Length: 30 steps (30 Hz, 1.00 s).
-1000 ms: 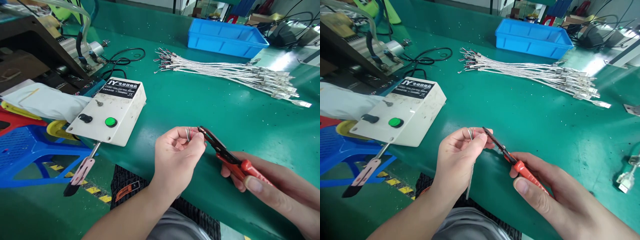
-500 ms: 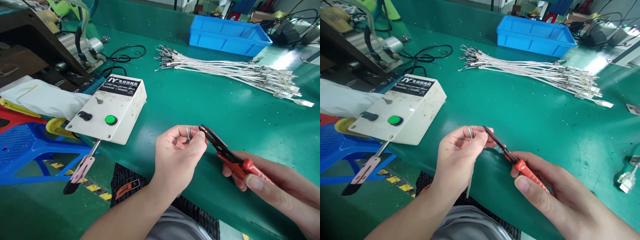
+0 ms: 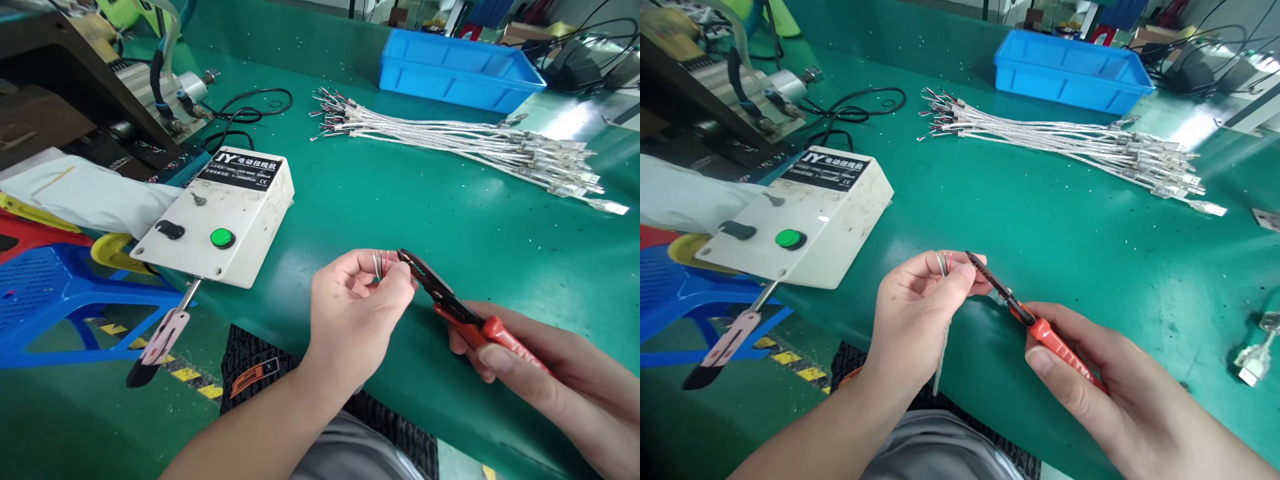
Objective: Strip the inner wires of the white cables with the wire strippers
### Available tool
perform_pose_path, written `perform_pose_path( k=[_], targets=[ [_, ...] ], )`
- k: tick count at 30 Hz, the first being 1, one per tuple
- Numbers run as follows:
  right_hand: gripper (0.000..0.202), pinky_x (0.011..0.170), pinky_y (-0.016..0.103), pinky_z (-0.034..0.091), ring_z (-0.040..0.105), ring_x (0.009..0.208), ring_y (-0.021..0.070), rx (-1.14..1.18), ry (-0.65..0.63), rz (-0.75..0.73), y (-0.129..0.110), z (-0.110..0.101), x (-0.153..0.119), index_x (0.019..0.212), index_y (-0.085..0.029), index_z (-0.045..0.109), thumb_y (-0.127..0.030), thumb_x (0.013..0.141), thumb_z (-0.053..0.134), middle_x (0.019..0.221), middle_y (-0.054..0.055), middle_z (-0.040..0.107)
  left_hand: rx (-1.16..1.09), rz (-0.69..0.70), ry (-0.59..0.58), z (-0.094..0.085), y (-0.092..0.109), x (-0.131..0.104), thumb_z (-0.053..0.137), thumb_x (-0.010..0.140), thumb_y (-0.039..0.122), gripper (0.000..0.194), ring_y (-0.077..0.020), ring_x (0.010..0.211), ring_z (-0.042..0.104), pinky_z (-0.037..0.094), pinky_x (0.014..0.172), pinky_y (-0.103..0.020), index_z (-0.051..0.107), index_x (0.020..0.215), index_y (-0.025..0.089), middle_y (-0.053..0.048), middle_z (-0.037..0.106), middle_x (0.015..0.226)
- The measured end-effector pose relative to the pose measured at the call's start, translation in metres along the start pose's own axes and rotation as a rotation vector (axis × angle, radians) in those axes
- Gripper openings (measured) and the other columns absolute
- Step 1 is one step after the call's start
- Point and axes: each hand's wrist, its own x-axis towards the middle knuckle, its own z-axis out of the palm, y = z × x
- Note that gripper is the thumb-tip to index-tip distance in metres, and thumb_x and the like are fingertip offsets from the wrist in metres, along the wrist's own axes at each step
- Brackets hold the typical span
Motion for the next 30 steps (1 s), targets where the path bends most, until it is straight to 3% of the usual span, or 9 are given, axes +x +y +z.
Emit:
perform_pose_path(
  k=[3, 9, 14, 19, 22, 28, 30],
  targets=[
    [0.037, 0.068, 0.006, 0.052, 0.072, 0.084, 0.0136, -0.048, -0.102, -0.087, 0.007, -0.002, 0.002, 0.123, -0.043, 0.059, -0.053, 0.088, 0.054, 0.1, -0.009, 0.075, -0.003, -0.004, 0.007, 0.001, 0.001, 0.0, 0.069, 0.08, 0.019, 0.014, -0.0079, 0.064, 0.062, 0.056, 0.064, -0.02, 0.064, 0.069, 0.012, -0.002, 0.067, 0.082],
    [0.032, 0.063, 0.003, 0.051, 0.072, 0.077, 0.0112, -0.093, -0.05, -0.212, -0.004, 0.001, 0.008, 0.124, -0.043, 0.054, -0.044, 0.092, 0.053, 0.093, -0.01, 0.075, -0.026, -0.003, 0.015, 0.002, 0.0, 0.001, 0.07, 0.079, 0.018, 0.014, -0.0087, 0.065, 0.063, 0.058, 0.066, -0.02, 0.064, 0.068, 0.011, -0.003, 0.067, 0.082],
    [0.044, 0.058, 0.01, 0.054, 0.069, 0.069, 0.0141, -0.173, -0.046, -0.214, -0.005, 0.003, 0.009, 0.134, -0.042, 0.048, -0.045, 0.091, 0.053, 0.088, -0.007, 0.073, -0.02, -0.006, 0.018, 0.002, 0.001, 0.001, 0.069, 0.079, 0.018, 0.014, -0.0089, 0.066, 0.063, 0.058, 0.067, -0.021, 0.064, 0.067, 0.012, -0.004, 0.067, 0.083],
    [0.04, 0.057, 0.016, 0.055, 0.07, 0.069, 0.0195, -0.156, -0.048, -0.201, -0.004, 0.004, 0.009, 0.125, -0.033, 0.058, -0.047, 0.087, 0.056, 0.089, -0.001, 0.074, -0.017, 0.003, 0.021, 0.002, 0.0, 0.0, 0.069, 0.079, 0.019, 0.014, -0.0104, 0.068, 0.064, 0.059, 0.069, -0.023, 0.064, 0.068, 0.013, -0.004, 0.067, 0.084],
    [0.039, 0.056, 0.016, 0.055, 0.07, 0.068, 0.02, -0.115, -0.026, -0.205, -0.005, 0.004, 0.009, 0.121, -0.033, 0.061, -0.048, 0.085, 0.057, 0.087, -0.002, 0.074, -0.019, 0.015, 0.018, 0.002, 0.0, 0.0, 0.069, 0.079, 0.018, 0.013, -0.0109, 0.069, 0.065, 0.058, 0.069, -0.024, 0.065, 0.068, 0.013, -0.004, 0.067, 0.083],
    [0.05, 0.076, 0.017, 0.056, 0.069, 0.098, 0.0227, -0.038, -0.064, 0.087, -0.011, -0.001, -0.001, 0.125, -0.038, 0.059, -0.062, 0.082, 0.055, 0.11, -0.004, 0.072, -0.021, 0.014, -0.002, 0.001, 0.0, -0.001, 0.068, 0.08, 0.018, 0.015, -0.0097, 0.066, 0.063, 0.055, 0.065, -0.022, 0.062, 0.067, 0.013, -0.003, 0.066, 0.081],
    [0.055, 0.077, 0.018, 0.057, 0.068, 0.1, 0.0241, -0.007, -0.046, 0.154, -0.012, -0.003, -0.004, 0.125, -0.038, 0.061, -0.067, 0.079, 0.055, 0.111, -0.004, 0.072, -0.02, 0.018, -0.011, 0.001, 0.0, -0.001, 0.069, 0.08, 0.019, 0.014, -0.009, 0.065, 0.062, 0.055, 0.065, -0.022, 0.062, 0.069, 0.013, -0.003, 0.066, 0.08]
  ],
)
